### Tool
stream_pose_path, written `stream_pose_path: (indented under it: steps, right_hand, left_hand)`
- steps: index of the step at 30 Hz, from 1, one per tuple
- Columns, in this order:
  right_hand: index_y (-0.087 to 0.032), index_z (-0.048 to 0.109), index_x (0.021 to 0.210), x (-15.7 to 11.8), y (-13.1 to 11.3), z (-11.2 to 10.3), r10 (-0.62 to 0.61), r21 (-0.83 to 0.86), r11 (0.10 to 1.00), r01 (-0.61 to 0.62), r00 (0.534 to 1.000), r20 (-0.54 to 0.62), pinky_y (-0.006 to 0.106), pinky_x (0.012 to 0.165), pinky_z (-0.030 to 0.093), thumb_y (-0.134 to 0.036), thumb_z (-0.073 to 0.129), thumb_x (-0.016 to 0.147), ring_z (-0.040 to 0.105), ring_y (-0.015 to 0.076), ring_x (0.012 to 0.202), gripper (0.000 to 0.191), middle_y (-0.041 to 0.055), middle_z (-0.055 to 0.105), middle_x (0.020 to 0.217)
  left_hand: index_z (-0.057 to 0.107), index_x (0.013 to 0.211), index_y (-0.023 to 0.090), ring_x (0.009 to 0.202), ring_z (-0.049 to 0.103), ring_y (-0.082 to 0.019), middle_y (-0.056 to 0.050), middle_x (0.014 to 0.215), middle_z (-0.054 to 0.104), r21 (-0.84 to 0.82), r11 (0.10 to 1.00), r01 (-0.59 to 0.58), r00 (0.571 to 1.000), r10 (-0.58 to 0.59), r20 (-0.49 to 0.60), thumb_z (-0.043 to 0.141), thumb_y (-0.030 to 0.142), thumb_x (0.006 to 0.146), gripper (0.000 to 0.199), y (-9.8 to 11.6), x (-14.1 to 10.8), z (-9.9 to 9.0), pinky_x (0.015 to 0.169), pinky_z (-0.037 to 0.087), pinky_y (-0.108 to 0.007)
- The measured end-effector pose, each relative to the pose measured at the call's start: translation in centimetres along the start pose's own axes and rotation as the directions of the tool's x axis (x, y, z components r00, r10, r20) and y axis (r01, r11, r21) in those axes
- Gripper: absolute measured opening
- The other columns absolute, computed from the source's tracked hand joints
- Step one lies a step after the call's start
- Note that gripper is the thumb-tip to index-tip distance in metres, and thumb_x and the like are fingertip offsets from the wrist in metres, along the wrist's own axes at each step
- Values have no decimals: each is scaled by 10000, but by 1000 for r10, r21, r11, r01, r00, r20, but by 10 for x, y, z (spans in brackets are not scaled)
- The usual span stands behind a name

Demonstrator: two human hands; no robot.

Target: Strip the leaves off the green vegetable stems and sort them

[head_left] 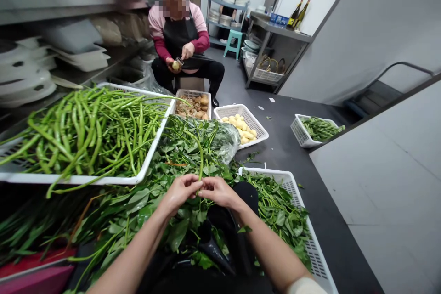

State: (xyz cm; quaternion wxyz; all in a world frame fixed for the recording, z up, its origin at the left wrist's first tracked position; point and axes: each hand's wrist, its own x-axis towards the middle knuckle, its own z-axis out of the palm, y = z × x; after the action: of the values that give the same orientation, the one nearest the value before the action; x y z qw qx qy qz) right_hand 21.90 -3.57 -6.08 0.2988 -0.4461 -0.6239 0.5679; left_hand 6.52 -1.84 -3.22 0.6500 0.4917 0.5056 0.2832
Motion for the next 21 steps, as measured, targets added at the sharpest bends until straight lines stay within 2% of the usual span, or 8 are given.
stream_pose_path:
  steps: [1,3,6,9,11,14,17,21]
  right_hand:
    - [-159,564,671,0,-1,-1,-19,-82,996,18,1000,-7,190,544,329,-211,567,735,416,83,557,82,-50,480,594]
    - [-168,556,662,2,-4,-4,-70,-310,951,16,984,-165,203,591,348,-170,532,757,447,102,611,98,-31,512,634]
    - [-182,574,712,5,-7,-8,-157,-531,840,-116,883,-442,228,663,362,-155,480,801,483,129,693,133,6,565,727]
    - [-189,581,640,1,-8,-1,-41,-488,857,-165,922,-384,223,618,349,-269,507,826,481,124,645,216,-7,555,650]
    - [-182,567,563,-2,-7,13,91,-339,922,-186,956,-277,212,559,329,-387,533,815,456,106,575,327,-26,513,563]
    - [-174,608,627,0,-2,42,278,98,959,-267,952,-128,196,520,342,-507,570,759,462,90,542,360,-33,533,576]
    - [-156,607,682,10,3,65,392,580,765,-280,917,-76,202,530,382,-545,641,664,489,90,542,390,-21,558,605]
    - [-144,563,604,22,10,81,330,818,558,-139,942,-66,207,533,384,-389,759,555,481,84,510,318,-19,551,562]
  left_hand:
    - [594,686,146,529,443,-89,31,602,536,12,1000,-5,1000,5,1,681,523,531,417,-3,-1,0,493,365,-208]
    - [588,659,148,513,421,-87,37,574,510,47,999,6,1000,-6,8,678,529,522,415,-8,-2,-1,486,359,-212]
    - [530,571,163,491,393,-89,51,513,443,87,995,49,999,-49,4,662,560,520,422,-15,-7,-7,474,345,-214]
    - [542,602,170,496,418,-110,29,539,486,129,989,67,997,-63,-36,584,575,596,407,-19,-13,-15,473,341,-222]
    - [564,624,178,501,439,-129,14,547,524,244,969,43,996,-22,-85,531,523,664,349,-19,-17,-19,484,336,-231]
    - [574,611,197,557,492,-155,-1,566,576,531,847,-19,985,108,-138,506,338,720,191,-17,-23,-21,542,329,-236]
    - [603,655,207,631,545,-174,-31,675,652,712,702,-24,978,165,-129,497,240,733,135,-15,-30,-19,589,319,-242]
    - [634,675,202,653,570,-194,-59,710,676,705,708,42,987,80,-140,515,277,737,153,-17,-35,-17,608,321,-252]
